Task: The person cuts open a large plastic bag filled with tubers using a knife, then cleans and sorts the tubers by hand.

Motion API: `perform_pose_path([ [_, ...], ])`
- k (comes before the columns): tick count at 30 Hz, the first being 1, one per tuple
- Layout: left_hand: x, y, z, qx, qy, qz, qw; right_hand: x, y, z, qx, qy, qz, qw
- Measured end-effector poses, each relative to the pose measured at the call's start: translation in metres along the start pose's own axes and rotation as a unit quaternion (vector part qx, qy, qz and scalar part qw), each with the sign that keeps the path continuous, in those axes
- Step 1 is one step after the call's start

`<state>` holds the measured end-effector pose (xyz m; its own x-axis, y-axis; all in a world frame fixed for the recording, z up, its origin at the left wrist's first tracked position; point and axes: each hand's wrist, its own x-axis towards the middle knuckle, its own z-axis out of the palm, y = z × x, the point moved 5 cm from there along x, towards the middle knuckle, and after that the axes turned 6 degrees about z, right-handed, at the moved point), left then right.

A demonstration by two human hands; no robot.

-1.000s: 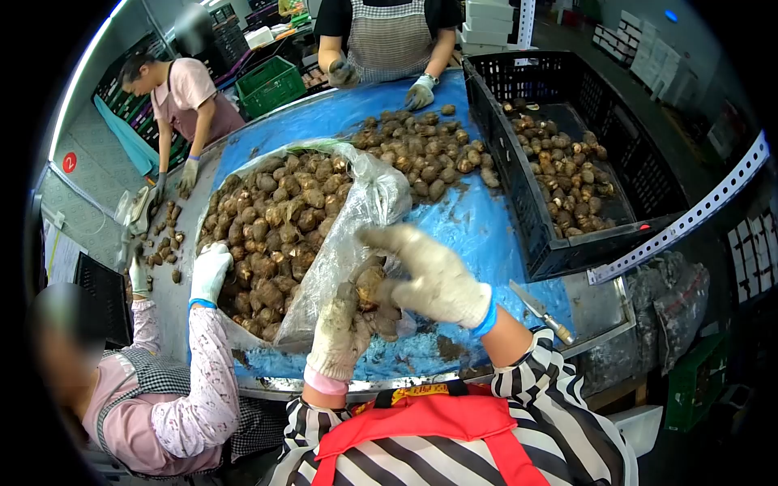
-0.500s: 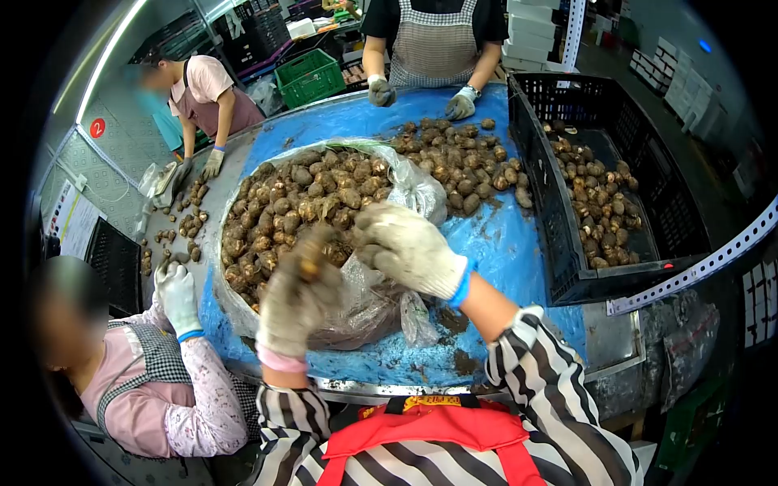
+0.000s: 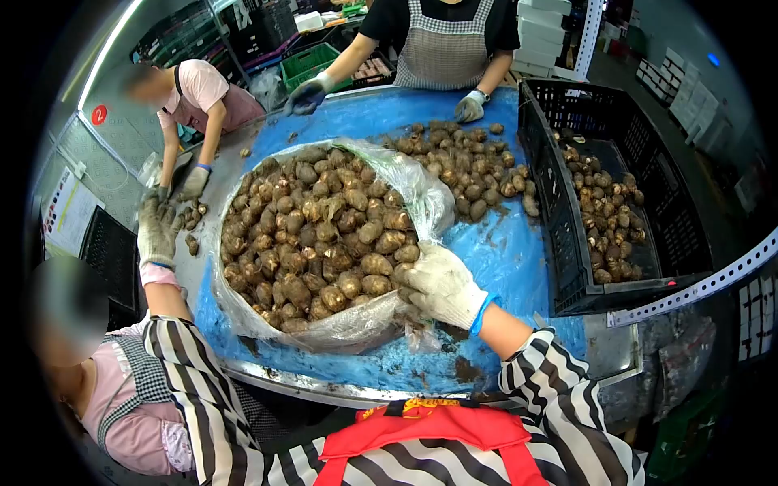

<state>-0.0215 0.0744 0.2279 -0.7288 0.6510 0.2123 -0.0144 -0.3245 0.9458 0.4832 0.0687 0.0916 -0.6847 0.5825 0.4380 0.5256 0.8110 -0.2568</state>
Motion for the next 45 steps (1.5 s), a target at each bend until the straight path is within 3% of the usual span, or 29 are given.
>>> perform_pose_path([
  [1,-0.021,0.002,0.013,0.070,-0.025,0.046,0.996,-0.003,0.000,0.000,0.025,0.037,0.006,0.999],
  [4,-0.116,-0.012,0.079,0.157,-0.151,0.157,0.963,-0.008,-0.001,0.000,0.022,-0.028,-0.001,0.999],
  [5,-0.147,-0.026,0.092,0.242,-0.207,0.189,0.929,-0.008,0.000,0.000,0.021,-0.048,0.001,0.999],
  [6,-0.192,-0.029,0.115,0.265,-0.253,0.205,0.908,-0.010,0.002,0.000,0.035,-0.035,0.003,0.999],
  [7,-0.226,-0.058,0.126,0.186,-0.269,0.142,0.934,-0.012,0.004,0.001,0.049,-0.020,0.006,0.999],
  [9,-0.292,-0.066,0.143,0.408,-0.279,0.407,0.768,-0.016,0.007,0.000,0.074,-0.012,0.045,0.996],
  [11,-0.327,-0.094,0.140,0.415,-0.308,0.448,0.729,-0.013,0.009,0.000,0.095,-0.021,0.105,0.990],
  [13,-0.355,-0.108,0.134,0.468,-0.377,0.365,0.711,-0.006,0.013,0.008,0.091,-0.041,0.160,0.982],
  [15,-0.369,-0.102,0.132,0.465,-0.400,0.343,0.711,0.011,0.010,0.009,0.053,-0.098,0.237,0.965],
  [19,-0.388,-0.112,0.121,0.452,-0.407,0.336,0.719,0.032,-0.006,0.006,-0.079,-0.166,0.178,0.967],
  [20,-0.393,-0.114,0.118,0.450,-0.404,0.342,0.719,0.036,-0.011,0.004,-0.092,-0.240,0.198,0.946],
  [24,-0.400,-0.120,0.114,0.447,-0.387,0.352,0.725,0.040,-0.020,0.014,-0.143,-0.310,0.170,0.924],
  [27,-0.396,-0.117,0.114,0.428,-0.382,0.338,0.746,0.033,-0.009,0.014,-0.078,-0.282,0.116,0.949],
  [28,-0.393,-0.112,0.114,0.413,-0.378,0.329,0.760,0.030,-0.007,0.012,-0.059,-0.288,0.137,0.946],
  [31,-0.382,-0.098,0.113,0.357,-0.350,0.307,0.810,0.026,-0.005,0.003,0.055,-0.189,0.140,0.970],
  [32,-0.378,-0.101,0.109,0.330,-0.329,0.307,0.830,0.022,0.002,0.001,0.198,-0.212,0.229,0.929],
  [33,-0.373,-0.101,0.107,0.303,-0.308,0.308,0.847,0.018,0.003,0.003,0.392,-0.207,0.344,0.828],
  [35,-0.355,-0.102,0.110,0.253,-0.294,0.256,0.885,0.012,0.011,-0.009,0.397,-0.070,0.328,0.854],
  [38,-0.336,-0.098,0.117,0.068,-0.304,0.036,0.950,0.007,0.001,-0.017,0.558,0.003,0.322,0.764],
  [41,-0.329,-0.093,0.129,0.030,-0.287,-0.048,0.956,0.005,-0.007,-0.016,0.715,0.011,0.310,0.627],
  [42,-0.329,-0.091,0.134,0.016,-0.291,-0.054,0.955,0.003,-0.005,-0.008,0.742,-0.002,0.298,0.600],
  [45,-0.329,-0.088,0.153,0.098,-0.334,0.153,0.925,-0.007,-0.001,0.017,0.807,-0.017,0.285,0.516],
])
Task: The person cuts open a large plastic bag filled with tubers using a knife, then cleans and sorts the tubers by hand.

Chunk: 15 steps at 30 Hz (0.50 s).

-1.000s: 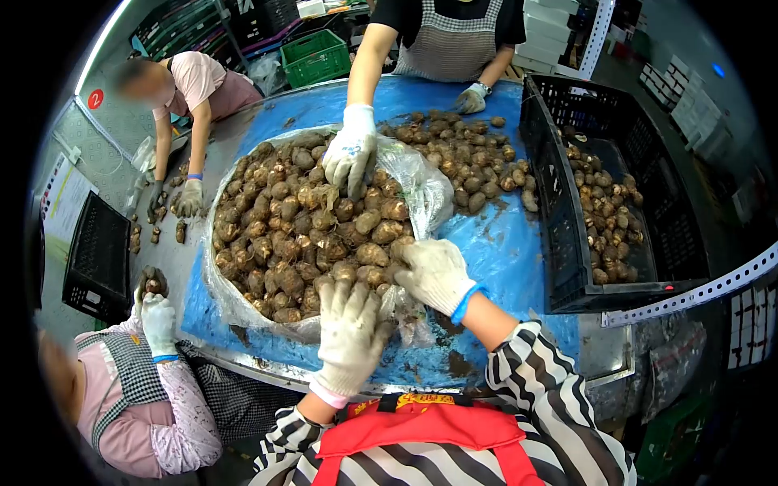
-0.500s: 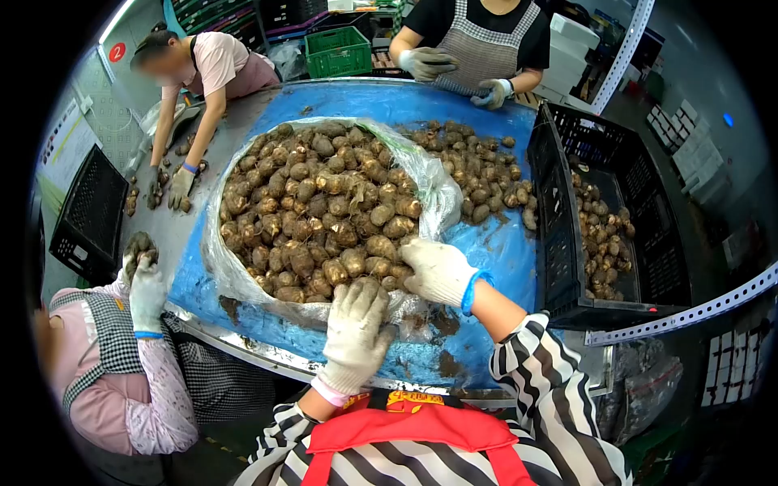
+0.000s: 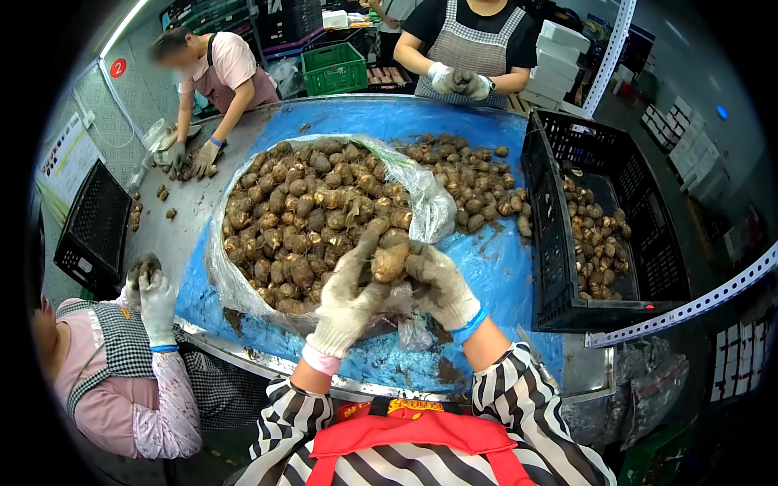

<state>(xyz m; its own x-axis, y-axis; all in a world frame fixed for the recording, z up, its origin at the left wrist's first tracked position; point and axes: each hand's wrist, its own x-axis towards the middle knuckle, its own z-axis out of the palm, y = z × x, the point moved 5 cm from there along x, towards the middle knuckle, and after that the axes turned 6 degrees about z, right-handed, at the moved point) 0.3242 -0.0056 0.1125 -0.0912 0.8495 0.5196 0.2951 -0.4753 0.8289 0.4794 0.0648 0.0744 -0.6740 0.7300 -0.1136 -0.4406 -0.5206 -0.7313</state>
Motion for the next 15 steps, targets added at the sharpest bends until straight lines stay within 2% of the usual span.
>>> perform_pose_path([
  [3,-0.002,-0.009,0.013,-0.143,-0.052,-0.078,0.985,-0.011,0.010,0.012,0.060,0.053,0.003,0.997],
  [6,-0.006,-0.011,0.020,-0.216,-0.078,-0.117,0.966,-0.013,0.013,-0.003,-0.011,0.042,0.062,0.997],
  [7,-0.008,-0.018,0.023,-0.233,-0.074,-0.120,0.962,-0.014,0.015,-0.004,-0.036,0.076,0.036,0.996],
  [8,-0.009,-0.022,0.025,-0.250,-0.069,-0.123,0.958,-0.017,0.008,-0.004,-0.143,0.113,0.019,0.983],
  [9,-0.007,-0.015,0.025,-0.317,-0.078,-0.169,0.930,-0.018,-0.003,-0.001,-0.249,0.146,0.003,0.957],
  [10,-0.007,-0.014,0.025,-0.297,-0.069,-0.185,0.934,-0.020,-0.013,0.006,-0.353,0.176,-0.013,0.919],
  [11,-0.008,-0.014,0.026,-0.277,-0.060,-0.200,0.938,-0.024,-0.025,0.016,-0.404,0.239,-0.068,0.880],
  [12,-0.009,-0.015,0.026,-0.256,-0.052,-0.215,0.941,-0.027,-0.028,0.018,-0.405,0.239,-0.094,0.878],
  [14,-0.007,-0.016,0.025,-0.130,-0.072,-0.136,0.979,-0.035,-0.033,0.020,-0.405,0.243,-0.148,0.869],
  [15,-0.007,-0.017,0.027,-0.068,-0.085,-0.095,0.990,-0.037,-0.035,0.038,-0.408,0.200,-0.162,0.876],
])
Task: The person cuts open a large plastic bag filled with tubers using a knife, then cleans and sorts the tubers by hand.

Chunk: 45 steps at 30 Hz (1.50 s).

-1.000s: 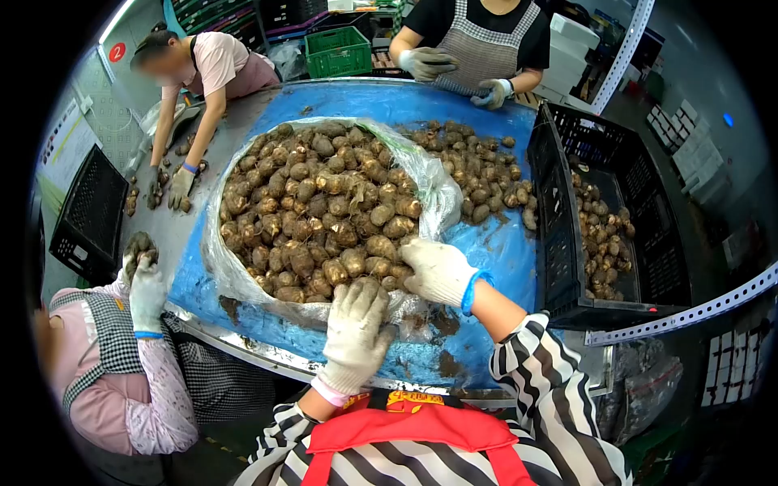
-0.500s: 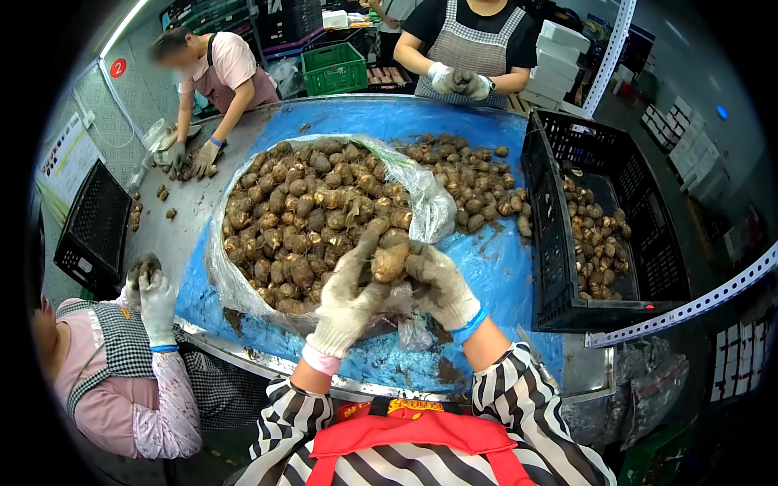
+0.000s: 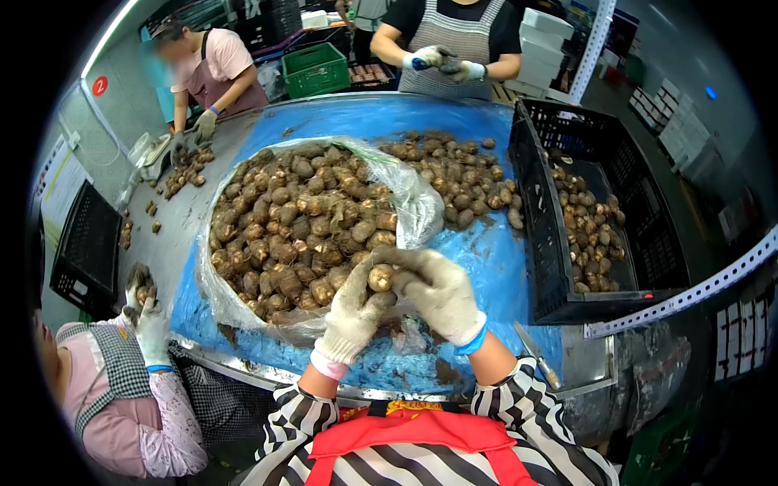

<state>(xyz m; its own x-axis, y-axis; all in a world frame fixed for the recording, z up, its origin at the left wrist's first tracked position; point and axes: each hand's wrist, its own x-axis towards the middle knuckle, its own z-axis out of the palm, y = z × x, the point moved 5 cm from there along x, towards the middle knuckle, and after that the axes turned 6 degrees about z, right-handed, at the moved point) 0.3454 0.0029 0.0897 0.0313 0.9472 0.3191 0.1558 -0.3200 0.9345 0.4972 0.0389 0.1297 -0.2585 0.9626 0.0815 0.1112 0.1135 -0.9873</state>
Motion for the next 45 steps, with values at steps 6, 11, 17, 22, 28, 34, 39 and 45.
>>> perform_pose_path([
  [6,0.002,0.010,0.002,0.210,-0.018,0.127,0.969,-0.007,-0.003,-0.005,-0.251,0.039,-0.166,0.953],
  [11,0.004,0.015,0.007,0.151,-0.075,0.102,0.980,0.006,0.003,-0.010,-0.309,0.048,-0.147,0.939],
  [17,0.008,0.033,0.008,0.104,-0.084,0.060,0.989,0.013,0.000,-0.036,-0.126,0.086,-0.103,0.983],
  [22,0.000,0.046,0.019,0.170,-0.065,0.138,0.974,-0.026,-0.063,-0.016,-0.212,-0.030,-0.365,0.906],
  [28,-0.012,0.039,0.038,0.312,-0.331,0.006,0.890,-0.033,-0.030,-0.014,-0.210,-0.134,-0.282,0.927],
  [34,-0.028,0.054,0.048,0.126,-0.382,0.046,0.914,-0.037,0.016,-0.006,-0.041,-0.315,-0.150,0.936],
  [39,-0.019,0.066,0.059,0.171,-0.352,0.012,0.920,-0.031,0.012,-0.007,0.072,-0.271,0.068,0.958],
  [45,-0.021,0.054,0.055,0.062,-0.200,-0.024,0.978,-0.011,0.017,-0.039,0.037,-0.091,0.004,0.995],
])
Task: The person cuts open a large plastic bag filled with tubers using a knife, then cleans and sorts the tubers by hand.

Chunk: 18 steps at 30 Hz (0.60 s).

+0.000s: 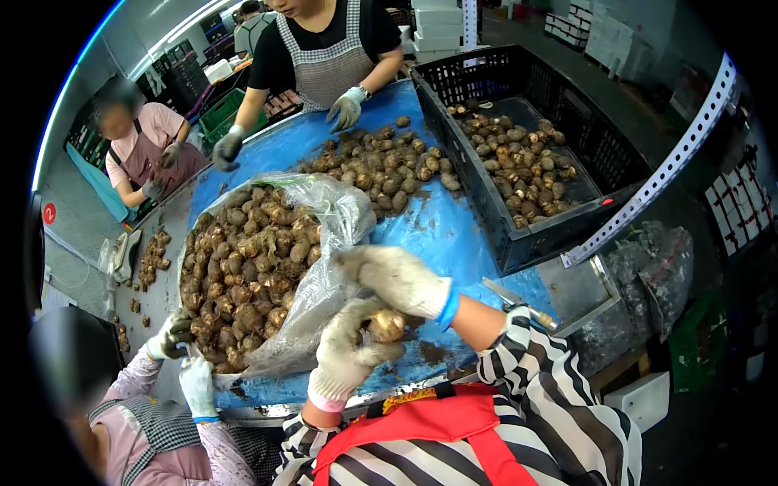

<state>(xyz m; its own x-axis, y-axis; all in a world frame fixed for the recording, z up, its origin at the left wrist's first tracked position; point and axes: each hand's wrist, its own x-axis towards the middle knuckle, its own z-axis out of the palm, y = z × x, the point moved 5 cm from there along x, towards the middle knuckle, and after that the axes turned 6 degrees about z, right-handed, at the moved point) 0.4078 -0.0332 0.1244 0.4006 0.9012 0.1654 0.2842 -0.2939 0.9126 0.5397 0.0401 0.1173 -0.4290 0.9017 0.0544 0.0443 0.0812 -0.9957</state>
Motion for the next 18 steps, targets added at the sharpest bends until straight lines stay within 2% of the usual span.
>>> perform_pose_path([
  [1,0.002,0.001,-0.007,-0.003,0.025,0.012,1.000,-0.003,-0.006,-0.008,-0.036,0.055,0.061,0.996],
  [2,0.003,0.001,-0.013,-0.006,0.053,0.023,0.998,-0.008,-0.016,-0.015,-0.008,0.078,0.056,0.995],
  [4,0.001,-0.005,-0.019,-0.046,0.086,0.005,0.995,-0.032,-0.027,-0.025,0.090,0.037,0.114,0.989],
  [7,0.003,-0.004,-0.024,-0.018,0.105,0.017,0.994,-0.051,-0.036,-0.016,-0.008,0.020,0.127,0.992],
  [11,0.002,-0.015,-0.018,0.091,0.152,0.091,0.980,-0.052,-0.044,-0.005,-0.221,0.080,-0.086,0.968],
  [14,0.009,0.013,-0.024,0.207,0.108,0.086,0.968,-0.047,-0.047,0.008,-0.328,0.142,-0.232,0.905],
  [15,0.008,0.007,-0.024,0.190,0.115,0.052,0.973,-0.047,-0.065,0.014,-0.357,0.178,-0.286,0.871],
  [16,0.007,0.001,-0.024,0.173,0.123,0.019,0.977,-0.046,-0.058,0.014,-0.312,0.172,-0.285,0.890],
  [17,0.007,0.003,-0.025,0.183,0.137,0.028,0.973,-0.044,-0.047,0.014,-0.267,0.167,-0.284,0.906],
  [18,0.006,-0.001,-0.026,0.138,0.162,0.020,0.977,-0.042,-0.042,0.015,-0.222,0.163,-0.284,0.918],
])
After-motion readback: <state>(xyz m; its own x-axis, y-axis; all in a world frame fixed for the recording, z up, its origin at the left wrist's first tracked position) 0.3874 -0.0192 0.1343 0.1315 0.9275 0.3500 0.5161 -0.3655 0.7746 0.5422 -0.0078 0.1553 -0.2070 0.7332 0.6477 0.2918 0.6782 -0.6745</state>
